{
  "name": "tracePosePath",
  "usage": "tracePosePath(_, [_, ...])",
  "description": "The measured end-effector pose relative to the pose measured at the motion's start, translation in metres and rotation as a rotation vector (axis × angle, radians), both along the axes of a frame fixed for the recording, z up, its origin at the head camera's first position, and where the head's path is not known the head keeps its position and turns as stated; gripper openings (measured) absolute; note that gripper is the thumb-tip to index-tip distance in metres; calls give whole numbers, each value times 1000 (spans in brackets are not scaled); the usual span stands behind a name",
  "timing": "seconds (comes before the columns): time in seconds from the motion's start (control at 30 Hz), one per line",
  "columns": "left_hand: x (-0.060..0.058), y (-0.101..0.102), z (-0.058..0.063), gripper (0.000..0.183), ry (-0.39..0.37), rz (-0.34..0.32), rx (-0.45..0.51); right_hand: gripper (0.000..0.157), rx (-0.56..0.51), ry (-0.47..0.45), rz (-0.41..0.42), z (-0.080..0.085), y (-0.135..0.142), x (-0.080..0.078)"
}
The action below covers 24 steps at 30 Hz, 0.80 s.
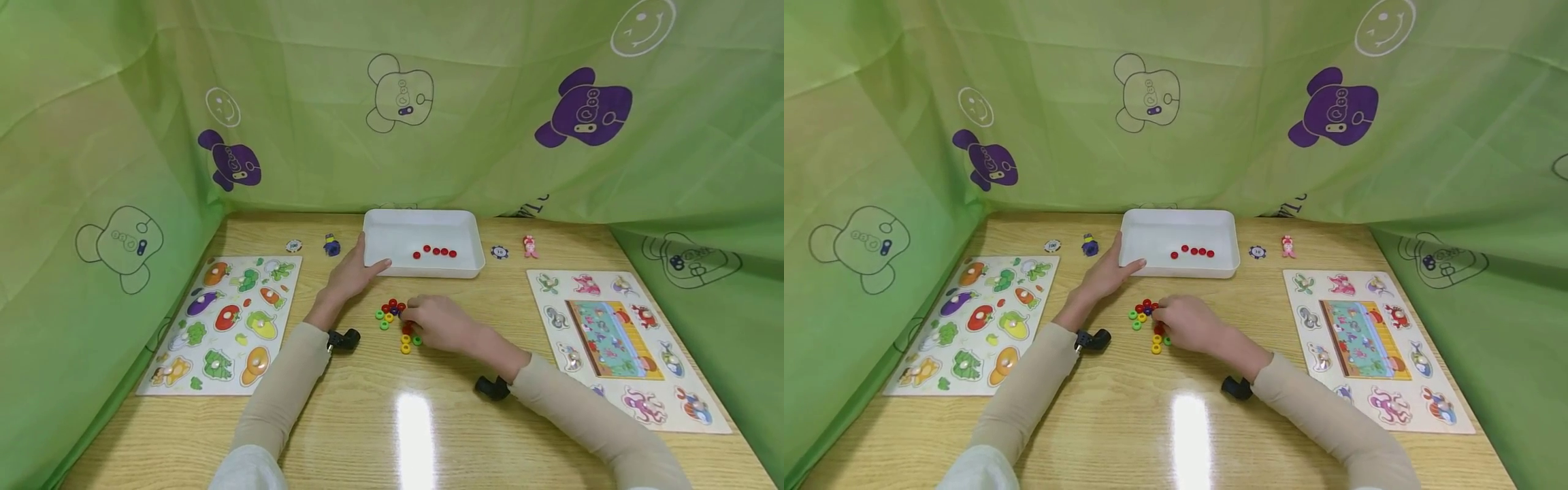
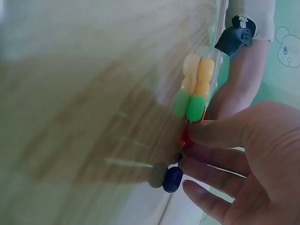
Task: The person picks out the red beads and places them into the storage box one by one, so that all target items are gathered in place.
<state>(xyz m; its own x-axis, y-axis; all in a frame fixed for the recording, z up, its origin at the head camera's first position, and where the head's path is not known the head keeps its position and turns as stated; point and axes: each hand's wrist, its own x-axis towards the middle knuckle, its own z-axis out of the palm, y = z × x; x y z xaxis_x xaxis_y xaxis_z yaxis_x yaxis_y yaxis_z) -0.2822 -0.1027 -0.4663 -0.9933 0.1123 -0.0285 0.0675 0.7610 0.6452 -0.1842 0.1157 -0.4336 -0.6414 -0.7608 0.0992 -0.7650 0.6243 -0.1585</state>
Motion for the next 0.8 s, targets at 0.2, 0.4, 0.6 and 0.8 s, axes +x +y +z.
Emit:
tracePosePath(0.2, [0,1,0,107,1,-3,-4,16,6,-9,-14,-4,2,2])
tracePosePath(0.4, [1,2,1,106,3,-2,20,17,15,-19,-15,-3,0,2])
tracePosePath(0.6, [2,1,-1,107,9,0,19,17,4,-54,-18,-1,0,-1])
tracePosePath(0.8, [0,2,-2,105,21,-3,15,16,-30,-56,-77,6,4,-10])
